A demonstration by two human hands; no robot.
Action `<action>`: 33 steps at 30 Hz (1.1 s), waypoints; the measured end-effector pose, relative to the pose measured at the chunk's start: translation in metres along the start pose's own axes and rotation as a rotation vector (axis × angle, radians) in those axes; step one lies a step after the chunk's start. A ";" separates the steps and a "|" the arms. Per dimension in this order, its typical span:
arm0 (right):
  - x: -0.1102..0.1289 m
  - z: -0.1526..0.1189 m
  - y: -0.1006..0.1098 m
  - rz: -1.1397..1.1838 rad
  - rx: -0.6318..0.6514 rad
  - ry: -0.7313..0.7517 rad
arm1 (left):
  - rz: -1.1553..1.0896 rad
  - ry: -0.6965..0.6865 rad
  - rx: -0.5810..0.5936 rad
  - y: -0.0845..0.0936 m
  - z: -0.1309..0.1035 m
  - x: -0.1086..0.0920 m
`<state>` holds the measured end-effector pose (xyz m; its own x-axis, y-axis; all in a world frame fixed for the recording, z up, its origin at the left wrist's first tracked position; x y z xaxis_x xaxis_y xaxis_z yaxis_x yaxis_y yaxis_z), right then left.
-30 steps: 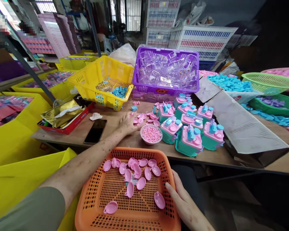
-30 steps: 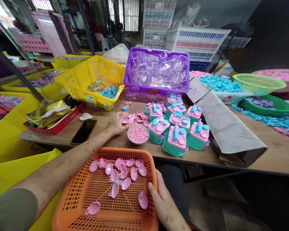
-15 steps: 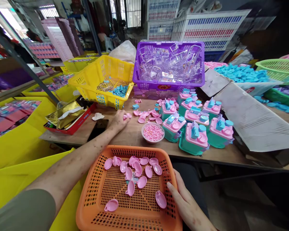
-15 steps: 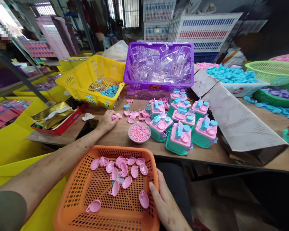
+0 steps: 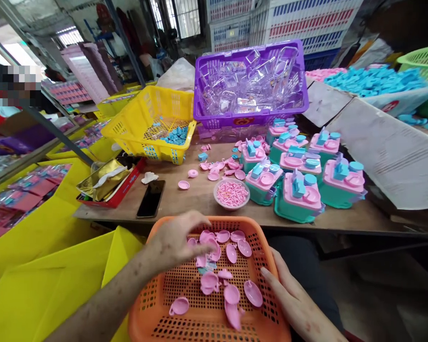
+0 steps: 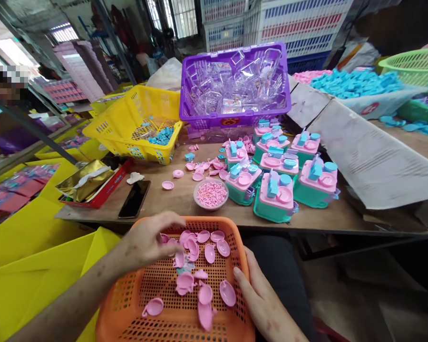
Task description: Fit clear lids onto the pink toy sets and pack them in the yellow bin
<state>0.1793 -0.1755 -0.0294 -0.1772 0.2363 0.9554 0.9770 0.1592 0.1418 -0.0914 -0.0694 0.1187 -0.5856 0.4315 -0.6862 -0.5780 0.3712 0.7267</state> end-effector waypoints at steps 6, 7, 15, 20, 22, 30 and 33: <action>-0.005 0.000 -0.001 -0.003 -0.030 0.018 | 0.478 0.359 -0.368 0.053 0.101 0.083; -0.005 0.000 -0.002 0.002 -0.039 0.027 | 0.516 0.388 -0.335 0.048 0.116 0.094; 0.014 -0.003 -0.009 0.012 -0.010 0.063 | 0.542 0.249 -0.211 0.032 0.141 0.092; 0.017 -0.003 -0.006 0.027 -0.004 0.065 | 0.287 -0.023 -0.141 0.037 0.073 0.015; 0.019 -0.004 -0.004 0.028 0.000 0.071 | 0.182 -0.190 0.068 0.018 0.029 -0.022; 0.016 -0.005 -0.004 0.021 -0.001 0.051 | 0.262 -0.069 -0.207 0.052 0.098 -0.008; 0.014 -0.005 -0.006 0.015 0.001 0.042 | 0.498 0.115 -0.049 0.033 0.196 0.018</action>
<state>0.1712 -0.1785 -0.0159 -0.1578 0.1984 0.9673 0.9794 0.1568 0.1276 -0.0091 0.1120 0.1364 -0.8538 0.4522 -0.2580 -0.2371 0.1035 0.9660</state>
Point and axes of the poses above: each hand's wrist, its own z-axis towards the middle knuckle, its own y-axis out of the back of the hand, x = y × z, the point moved 6 cm from there along z, towards the middle knuckle
